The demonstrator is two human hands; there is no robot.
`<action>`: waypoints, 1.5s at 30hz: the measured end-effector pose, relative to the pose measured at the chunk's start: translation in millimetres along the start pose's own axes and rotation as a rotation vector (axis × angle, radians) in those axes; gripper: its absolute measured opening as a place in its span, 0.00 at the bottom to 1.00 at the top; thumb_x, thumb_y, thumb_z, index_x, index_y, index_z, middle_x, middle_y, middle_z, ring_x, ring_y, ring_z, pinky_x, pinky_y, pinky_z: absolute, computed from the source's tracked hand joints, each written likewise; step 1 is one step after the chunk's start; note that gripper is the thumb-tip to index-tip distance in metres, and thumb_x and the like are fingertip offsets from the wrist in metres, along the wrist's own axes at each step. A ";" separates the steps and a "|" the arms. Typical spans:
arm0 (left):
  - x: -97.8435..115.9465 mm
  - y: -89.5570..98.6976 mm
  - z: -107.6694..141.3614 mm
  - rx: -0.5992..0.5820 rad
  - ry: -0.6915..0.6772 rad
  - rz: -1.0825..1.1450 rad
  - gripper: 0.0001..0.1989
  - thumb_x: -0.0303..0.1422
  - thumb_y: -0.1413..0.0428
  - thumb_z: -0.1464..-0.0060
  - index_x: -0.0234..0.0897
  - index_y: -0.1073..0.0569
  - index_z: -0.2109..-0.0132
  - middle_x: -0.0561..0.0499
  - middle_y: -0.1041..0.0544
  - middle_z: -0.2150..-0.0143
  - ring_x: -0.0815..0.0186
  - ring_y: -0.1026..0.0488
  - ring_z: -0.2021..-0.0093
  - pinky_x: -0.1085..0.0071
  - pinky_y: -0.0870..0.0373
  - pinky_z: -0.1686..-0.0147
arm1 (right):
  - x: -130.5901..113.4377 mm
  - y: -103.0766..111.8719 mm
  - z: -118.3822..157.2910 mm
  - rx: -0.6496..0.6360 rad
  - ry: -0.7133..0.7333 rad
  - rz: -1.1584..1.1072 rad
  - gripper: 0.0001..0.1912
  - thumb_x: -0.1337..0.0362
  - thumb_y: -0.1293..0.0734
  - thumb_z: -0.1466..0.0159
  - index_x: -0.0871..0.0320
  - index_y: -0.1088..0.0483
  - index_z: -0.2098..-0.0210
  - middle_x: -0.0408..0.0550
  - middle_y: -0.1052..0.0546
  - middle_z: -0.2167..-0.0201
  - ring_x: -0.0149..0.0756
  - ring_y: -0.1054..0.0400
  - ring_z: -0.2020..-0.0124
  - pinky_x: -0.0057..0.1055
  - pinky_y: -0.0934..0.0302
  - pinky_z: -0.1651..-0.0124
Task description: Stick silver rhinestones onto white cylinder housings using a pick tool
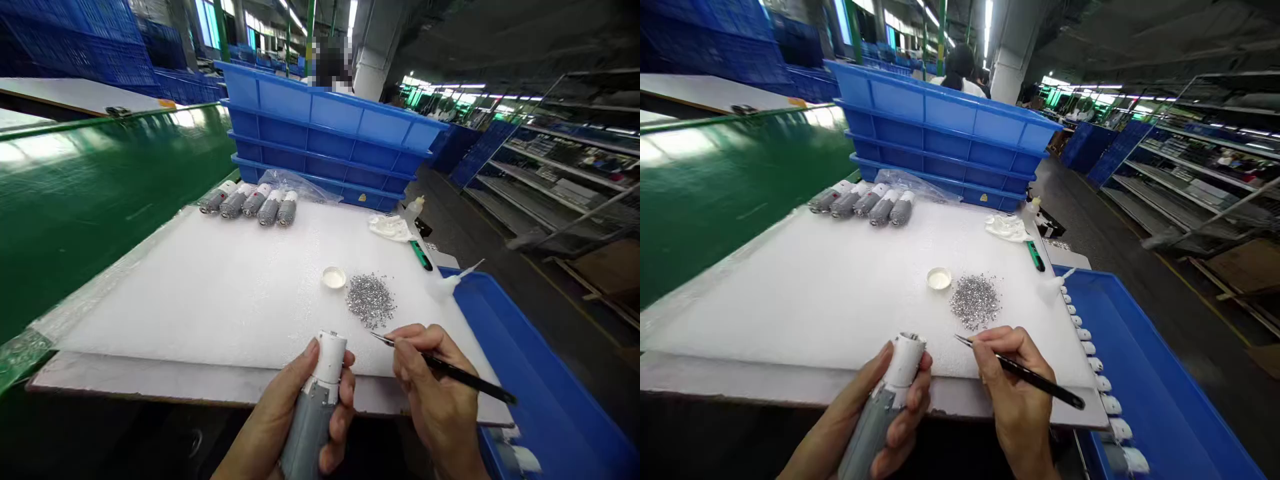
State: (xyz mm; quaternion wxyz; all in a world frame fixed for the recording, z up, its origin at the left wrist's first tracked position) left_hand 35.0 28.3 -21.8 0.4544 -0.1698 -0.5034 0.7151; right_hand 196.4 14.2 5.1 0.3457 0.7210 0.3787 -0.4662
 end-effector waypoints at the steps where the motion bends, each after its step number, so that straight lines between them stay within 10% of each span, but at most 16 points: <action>1: 0.6 -0.9 1.6 -0.005 -0.002 0.005 0.22 0.45 0.38 0.44 0.26 0.19 0.57 0.49 0.25 0.73 0.75 0.32 0.82 0.82 0.33 0.87 | 1.8 2.3 -4.4 0.002 -0.006 0.019 0.12 0.59 0.31 0.34 0.55 0.32 0.71 0.44 0.23 0.68 0.25 0.38 0.81 0.24 0.43 0.80; 24: 17.8 -3.1 6.5 0.139 -0.259 -0.417 0.19 0.42 0.35 0.48 0.34 0.26 0.55 0.56 0.27 0.73 0.75 0.37 0.80 0.80 0.36 0.82 | 7.9 -9.8 -17.2 -0.150 0.354 0.363 0.07 0.72 0.32 0.35 0.55 0.31 0.67 0.43 0.22 0.67 0.28 0.26 0.66 0.24 0.33 0.62; 45: 16.2 -10.9 3.7 0.206 -0.270 -0.346 0.19 0.37 0.35 0.47 0.37 0.29 0.51 0.57 0.26 0.73 0.74 0.32 0.78 0.78 0.33 0.74 | -72.2 -21.1 7.9 -0.325 0.606 0.216 0.12 0.79 0.31 0.40 0.57 0.30 0.62 0.43 0.17 0.66 0.29 0.20 0.64 0.18 0.27 0.60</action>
Point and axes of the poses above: each hand's wrist, its own z-axis away from the middle knuckle, its own y-axis out of the back of the hand, x = y × z, the point moved 5 cm from there along -z, towards the middle knuckle
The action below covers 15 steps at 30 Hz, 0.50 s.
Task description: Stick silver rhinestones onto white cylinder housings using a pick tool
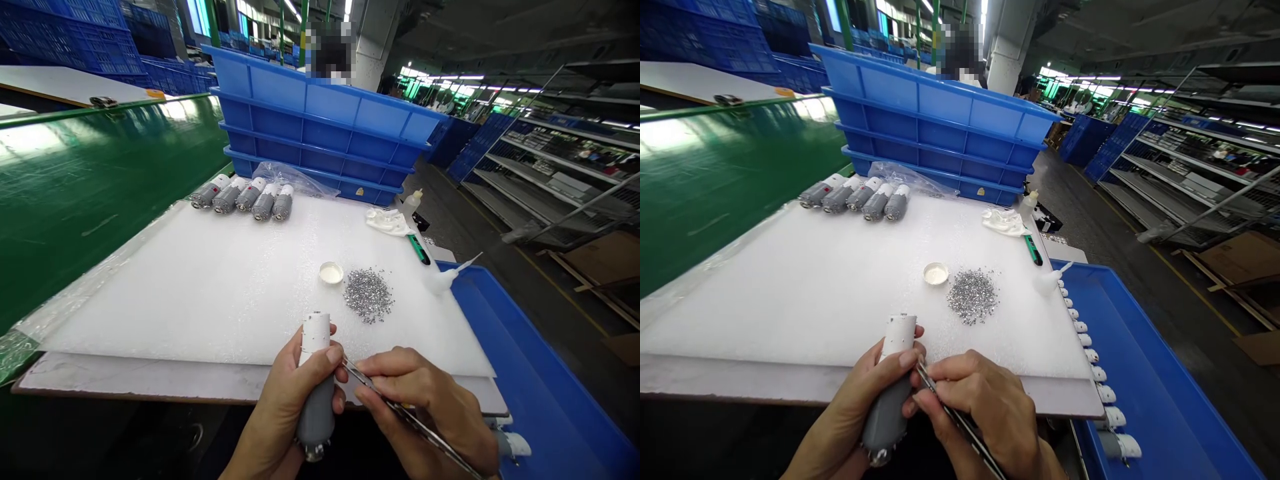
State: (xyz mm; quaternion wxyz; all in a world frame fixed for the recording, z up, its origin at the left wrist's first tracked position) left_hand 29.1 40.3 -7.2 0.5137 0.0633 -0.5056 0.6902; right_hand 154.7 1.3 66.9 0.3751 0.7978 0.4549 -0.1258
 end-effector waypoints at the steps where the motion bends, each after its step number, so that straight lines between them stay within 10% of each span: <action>1: -0.6 0.3 0.9 0.006 0.011 0.036 0.19 0.36 0.35 0.47 0.37 0.29 0.51 0.56 0.26 0.73 0.74 0.32 0.78 0.78 0.33 0.74 | 1.2 0.2 1.5 0.009 -0.028 -0.029 0.13 0.80 0.31 0.40 0.56 0.30 0.62 0.43 0.17 0.65 0.29 0.20 0.64 0.19 0.26 0.61; 15: -4.5 4.5 4.4 0.103 0.022 0.153 0.16 0.33 0.33 0.48 0.34 0.25 0.53 0.53 0.23 0.71 0.73 0.29 0.76 0.78 0.29 0.71 | 21.1 -8.0 14.6 0.138 -0.464 -0.306 0.08 0.71 0.30 0.37 0.53 0.30 0.68 0.41 0.20 0.68 0.29 0.22 0.69 0.20 0.28 0.68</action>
Point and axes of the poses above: each hand's wrist, its own z-axis away from the middle knuckle, its own y-axis out of the back of the hand, x = y × z, the point moved 5 cm from there along -z, towards the middle knuckle
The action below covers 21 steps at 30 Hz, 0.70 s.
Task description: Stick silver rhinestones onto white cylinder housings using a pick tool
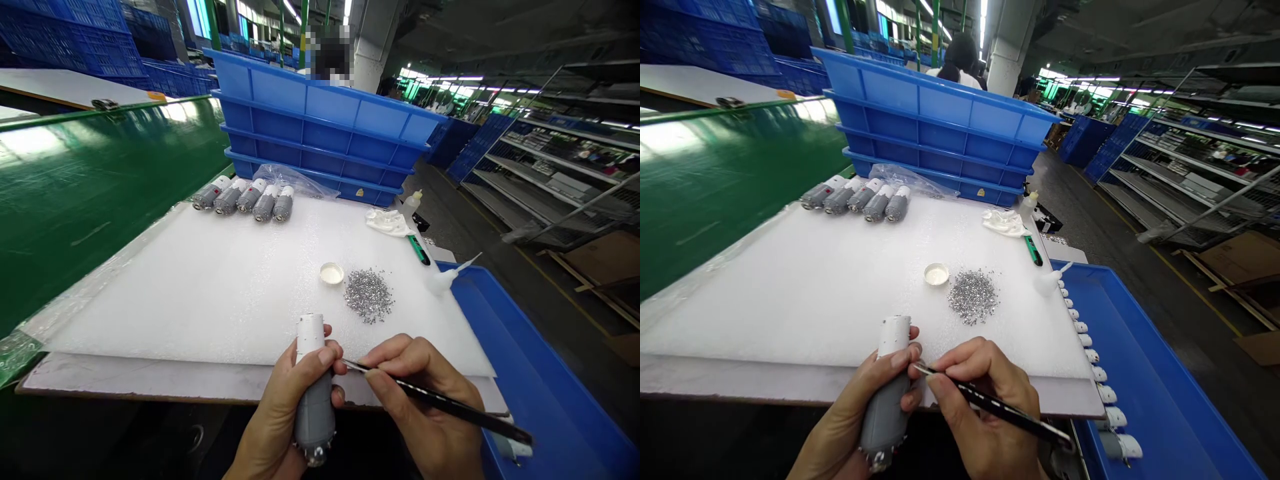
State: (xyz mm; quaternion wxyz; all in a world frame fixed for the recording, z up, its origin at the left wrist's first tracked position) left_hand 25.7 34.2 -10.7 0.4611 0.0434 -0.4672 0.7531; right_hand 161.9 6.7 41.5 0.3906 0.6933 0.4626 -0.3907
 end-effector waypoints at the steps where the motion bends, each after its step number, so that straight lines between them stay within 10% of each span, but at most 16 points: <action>1: 1.5 -1.2 1.1 0.009 -0.018 -0.007 0.16 0.33 0.32 0.49 0.35 0.25 0.54 0.54 0.23 0.72 0.74 0.29 0.77 0.79 0.29 0.72 | 2.3 -0.5 -0.4 -0.011 -0.028 -0.022 0.07 0.71 0.30 0.37 0.53 0.30 0.68 0.41 0.21 0.69 0.29 0.23 0.70 0.20 0.28 0.70; 8: 5.2 -3.9 -0.3 0.003 -0.061 -0.013 0.19 0.36 0.29 0.56 0.37 0.25 0.58 0.56 0.24 0.73 0.75 0.30 0.79 0.80 0.30 0.76 | 8.6 -3.1 -3.3 0.080 -0.090 -0.121 0.07 0.68 0.29 0.38 0.56 0.29 0.72 0.43 0.23 0.73 0.23 0.36 0.82 0.19 0.41 0.82; 21: 3.1 -6.0 -1.3 -0.026 -0.082 -0.019 0.16 0.34 0.31 0.52 0.37 0.26 0.58 0.56 0.24 0.73 0.75 0.30 0.78 0.81 0.31 0.76 | 6.9 -5.1 -5.7 0.082 -0.086 -0.113 0.07 0.68 0.29 0.38 0.56 0.28 0.73 0.44 0.23 0.74 0.30 0.26 0.75 0.20 0.35 0.77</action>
Point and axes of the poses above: each hand's wrist, its own z-axis away from the middle knuckle, its own y-axis out of the back of the hand, x = y × z, the point moved 5 cm from there along -z, towards the middle knuckle
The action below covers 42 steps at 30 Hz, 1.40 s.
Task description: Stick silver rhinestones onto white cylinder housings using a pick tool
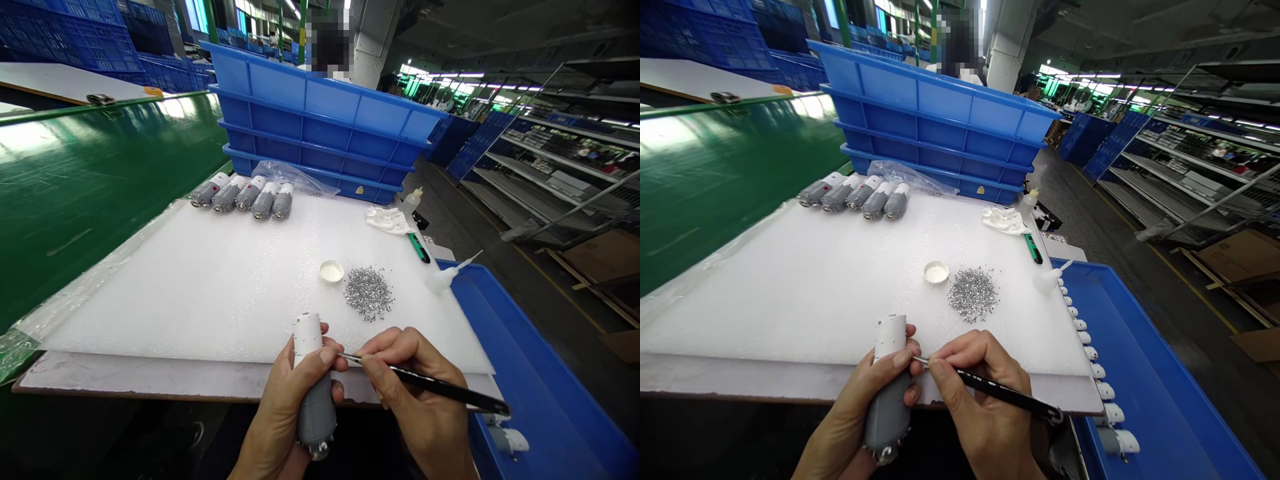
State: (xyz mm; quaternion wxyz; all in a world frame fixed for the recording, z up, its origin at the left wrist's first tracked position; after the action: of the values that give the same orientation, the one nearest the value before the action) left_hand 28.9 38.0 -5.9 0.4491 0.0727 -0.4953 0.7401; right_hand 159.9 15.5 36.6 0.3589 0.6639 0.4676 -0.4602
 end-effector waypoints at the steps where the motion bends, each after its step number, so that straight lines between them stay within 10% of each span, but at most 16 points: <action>1: -0.4 0.9 -0.6 -0.004 0.005 -0.002 0.16 0.34 0.31 0.51 0.37 0.27 0.57 0.56 0.24 0.73 0.75 0.30 0.78 0.81 0.31 0.75 | 0.6 0.0 0.1 0.000 -0.004 -0.003 0.08 0.68 0.29 0.38 0.56 0.29 0.73 0.44 0.23 0.74 0.29 0.27 0.75 0.20 0.36 0.78; 12: -0.2 4.6 -1.2 0.023 0.009 0.009 0.21 0.36 0.31 0.52 0.36 0.27 0.53 0.56 0.23 0.73 0.75 0.30 0.78 0.80 0.30 0.74 | 18.7 0.6 1.8 -0.077 -0.118 -0.141 0.08 0.66 0.30 0.35 0.55 0.31 0.70 0.41 0.25 0.70 0.21 0.43 0.82 0.21 0.45 0.80; 42: 4.5 8.0 4.1 0.041 0.000 -0.005 0.19 0.33 0.34 0.47 0.35 0.29 0.51 0.56 0.23 0.74 0.74 0.29 0.78 0.80 0.31 0.77 | -16.0 -9.3 -6.6 -0.145 0.117 0.099 0.08 0.73 0.30 0.39 0.55 0.29 0.70 0.40 0.21 0.70 0.24 0.24 0.70 0.15 0.29 0.67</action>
State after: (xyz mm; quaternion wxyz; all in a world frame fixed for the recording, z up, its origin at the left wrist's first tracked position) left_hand 19.0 36.6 -6.7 0.4493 0.0829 -0.4799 0.7490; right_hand 150.7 19.7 53.4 0.4003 0.6843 0.4863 -0.3675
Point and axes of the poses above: each hand's wrist, its own z-axis away from the middle knuckle, its own y-axis out of the back of the hand, x = y × z, the point moved 5 cm from there along -z, towards the middle knuckle
